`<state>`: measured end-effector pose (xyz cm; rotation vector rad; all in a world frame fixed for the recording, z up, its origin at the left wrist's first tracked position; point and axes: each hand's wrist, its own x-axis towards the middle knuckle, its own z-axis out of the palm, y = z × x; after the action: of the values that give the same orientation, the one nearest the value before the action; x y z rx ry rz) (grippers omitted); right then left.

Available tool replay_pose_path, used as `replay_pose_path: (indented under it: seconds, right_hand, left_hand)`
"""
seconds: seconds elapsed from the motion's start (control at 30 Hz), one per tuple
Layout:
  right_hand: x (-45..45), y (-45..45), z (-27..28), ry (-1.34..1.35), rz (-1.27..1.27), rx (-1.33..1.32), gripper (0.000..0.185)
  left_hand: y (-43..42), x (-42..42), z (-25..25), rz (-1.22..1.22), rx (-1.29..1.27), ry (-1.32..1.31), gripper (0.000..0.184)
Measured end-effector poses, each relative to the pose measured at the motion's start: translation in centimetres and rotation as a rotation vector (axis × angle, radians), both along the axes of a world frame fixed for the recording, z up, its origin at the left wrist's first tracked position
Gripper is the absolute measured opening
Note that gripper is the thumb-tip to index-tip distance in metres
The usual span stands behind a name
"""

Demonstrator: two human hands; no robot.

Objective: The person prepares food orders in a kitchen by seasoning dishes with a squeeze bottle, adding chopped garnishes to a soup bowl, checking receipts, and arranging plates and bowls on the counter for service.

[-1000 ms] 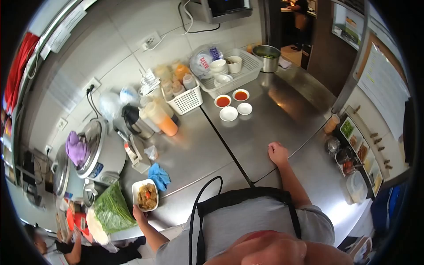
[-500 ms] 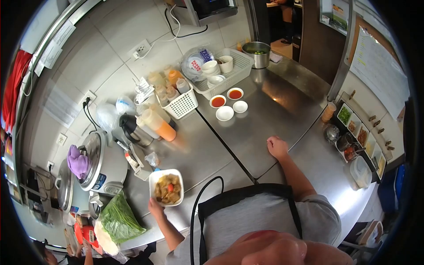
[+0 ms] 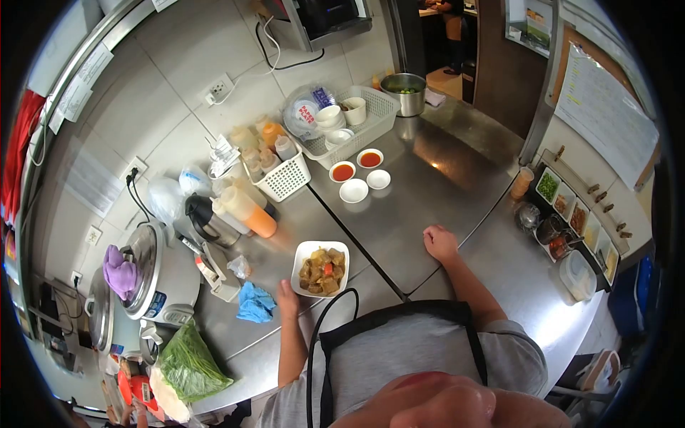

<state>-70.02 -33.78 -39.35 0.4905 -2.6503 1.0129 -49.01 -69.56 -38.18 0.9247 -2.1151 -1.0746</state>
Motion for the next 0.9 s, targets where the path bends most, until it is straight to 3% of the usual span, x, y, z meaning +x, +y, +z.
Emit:
replay_pose_path:
  seconds: [0.03,0.1,0.17,0.27,0.37,0.47,0.5,0.6,0.7,0.77,0.9]
  right_hand:
    - [0.1,0.0,0.1,-0.007,-0.002,-0.001,0.005]
    - [0.0,-0.1,0.2,-0.018,-0.006,-0.006,0.005]
    - [-0.2,-0.1,-0.5,-0.015,-0.001,-0.008,0.007]
    - [-0.4,-0.1,-0.4,-0.029,-0.001,-0.015,0.009]
    - [-0.3,-0.1,-0.7,-0.045,-0.013,0.005,0.010]
    - [-0.6,0.0,-0.2,-0.052,-0.035,-0.009,0.010]
    - [-0.3,0.1,-0.2,-0.072,-0.031,-0.007,0.011]
    - [-0.6,0.5,-0.5,-0.110,0.031,-0.183,0.011]
    - [-0.6,0.7,-1.7,-0.219,0.070,-0.374,0.015]
    - [0.0,0.2,-1.7,-0.289,0.115,-0.414,0.016]
    - [1.5,-1.6,0.3,-0.607,0.252,-0.500,0.019]
  left_hand:
    - [-2.1,0.6,-1.0,0.026,-0.198,-0.002,0.035]
    - [-2.9,3.1,3.2,0.225,-0.455,-0.403,0.040]
    - [-3.0,5.2,3.5,0.586,-0.738,-0.570,0.043]
    - [-6.1,9.6,-2.2,0.451,-0.667,-0.573,0.039]
    - [-7.0,9.9,-3.0,0.262,-0.609,-0.338,0.034]
    - [-7.4,8.2,-0.7,0.232,-0.469,-0.582,0.024]
    - [-7.2,7.8,-0.4,0.224,-0.461,-0.508,0.025]
    - [-6.2,6.7,2.1,0.016,-0.400,-0.863,0.037]
    - [-3.2,5.8,4.5,-0.381,-0.247,-0.865,0.037]
    - [-0.6,4.9,5.8,-0.505,0.251,-0.771,0.040]
    - [-0.6,2.9,5.0,-0.284,0.373,-0.489,0.039]
